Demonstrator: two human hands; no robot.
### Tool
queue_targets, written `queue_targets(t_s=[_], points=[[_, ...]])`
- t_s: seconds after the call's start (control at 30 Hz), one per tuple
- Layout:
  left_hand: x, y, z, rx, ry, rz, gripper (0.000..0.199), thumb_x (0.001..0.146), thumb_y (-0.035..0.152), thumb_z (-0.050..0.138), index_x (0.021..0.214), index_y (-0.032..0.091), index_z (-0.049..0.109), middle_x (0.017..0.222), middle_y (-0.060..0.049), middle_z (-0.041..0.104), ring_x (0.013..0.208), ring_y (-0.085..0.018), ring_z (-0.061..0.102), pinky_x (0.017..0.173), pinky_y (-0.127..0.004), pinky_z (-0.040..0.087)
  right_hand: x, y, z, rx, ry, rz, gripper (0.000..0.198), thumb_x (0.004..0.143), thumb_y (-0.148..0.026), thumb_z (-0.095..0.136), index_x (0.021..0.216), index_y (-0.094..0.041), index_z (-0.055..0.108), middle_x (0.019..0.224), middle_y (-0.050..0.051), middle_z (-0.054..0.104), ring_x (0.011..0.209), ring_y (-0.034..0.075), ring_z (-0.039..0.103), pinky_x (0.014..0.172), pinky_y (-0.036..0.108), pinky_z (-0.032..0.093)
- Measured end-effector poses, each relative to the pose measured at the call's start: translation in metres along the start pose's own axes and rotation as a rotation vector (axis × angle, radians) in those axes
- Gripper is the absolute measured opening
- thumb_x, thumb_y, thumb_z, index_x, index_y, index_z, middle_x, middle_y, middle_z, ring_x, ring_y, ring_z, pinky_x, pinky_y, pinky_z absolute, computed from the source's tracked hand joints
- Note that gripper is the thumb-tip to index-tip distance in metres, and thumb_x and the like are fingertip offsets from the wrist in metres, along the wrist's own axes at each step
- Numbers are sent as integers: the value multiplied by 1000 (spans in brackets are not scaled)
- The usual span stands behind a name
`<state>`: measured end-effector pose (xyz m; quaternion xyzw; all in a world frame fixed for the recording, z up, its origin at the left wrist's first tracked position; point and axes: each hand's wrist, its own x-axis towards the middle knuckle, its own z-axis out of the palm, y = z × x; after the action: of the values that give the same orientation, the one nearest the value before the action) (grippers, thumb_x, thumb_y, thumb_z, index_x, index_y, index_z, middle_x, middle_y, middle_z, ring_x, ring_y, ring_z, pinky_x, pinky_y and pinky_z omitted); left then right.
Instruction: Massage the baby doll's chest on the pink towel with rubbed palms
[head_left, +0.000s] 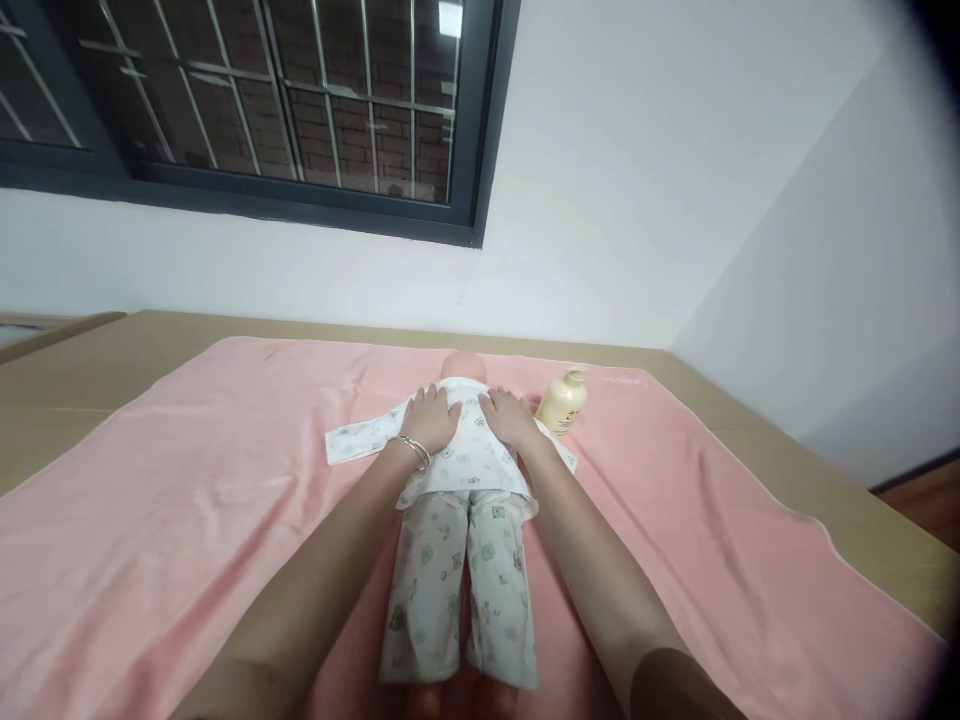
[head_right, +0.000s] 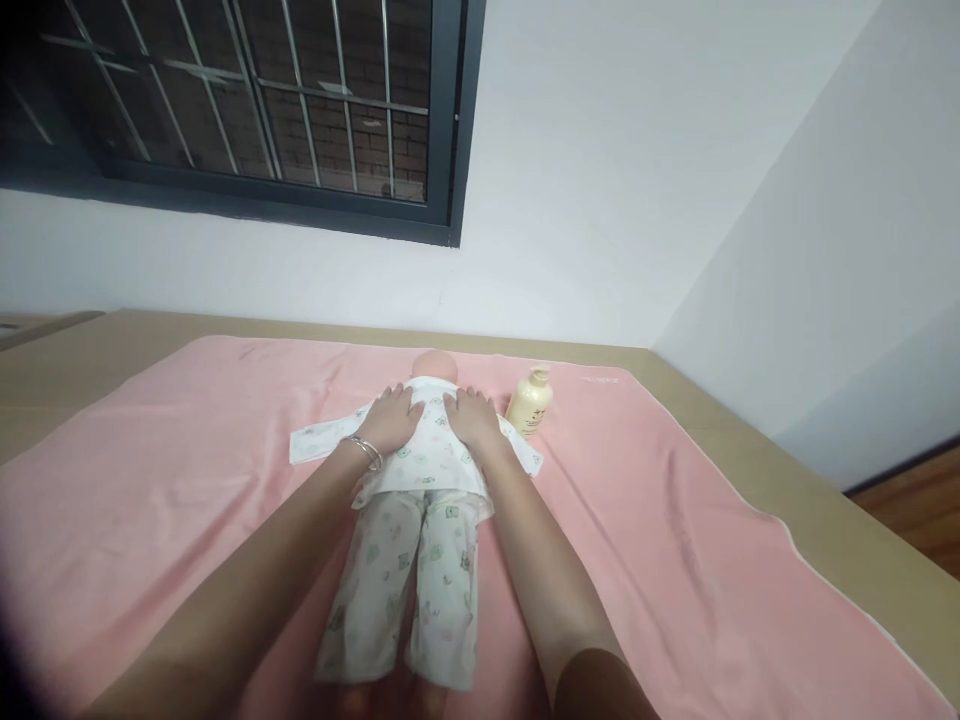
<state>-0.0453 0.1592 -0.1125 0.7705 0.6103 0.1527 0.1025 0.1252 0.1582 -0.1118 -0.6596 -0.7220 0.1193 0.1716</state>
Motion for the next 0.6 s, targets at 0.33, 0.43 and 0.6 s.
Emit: queue_targets(t_s=[0.33,0.43,0.6], points=[[-18,16,-25,-9,-160,326,42,85,16,46,125,12,59,142,-19,53,135,-29,47,109,-36,36,-46,-46,-38,-138,-245,-195,37,93,-24,41,123,-15,61,130,18,61,111,32,60,89,39,45],[-7,6,-20,10,-149,232,48,95,32,40,136,9,50,153,-21,40,142,-31,38,113,-39,31,-37,-39,-37,-81,-238,-190,37,98,-31,34,117,-15,62,129,18,61,114,31,58,93,40,43],[8,-9,-4,-56,-1,70,59,99,46,31,141,7,44,153,-22,39,144,-30,34,115,-42,27,-10,-15,-12,49,-80,-92,49,102,-46,25,125,-14,55,145,17,48,136,29,40,109,45,30]])
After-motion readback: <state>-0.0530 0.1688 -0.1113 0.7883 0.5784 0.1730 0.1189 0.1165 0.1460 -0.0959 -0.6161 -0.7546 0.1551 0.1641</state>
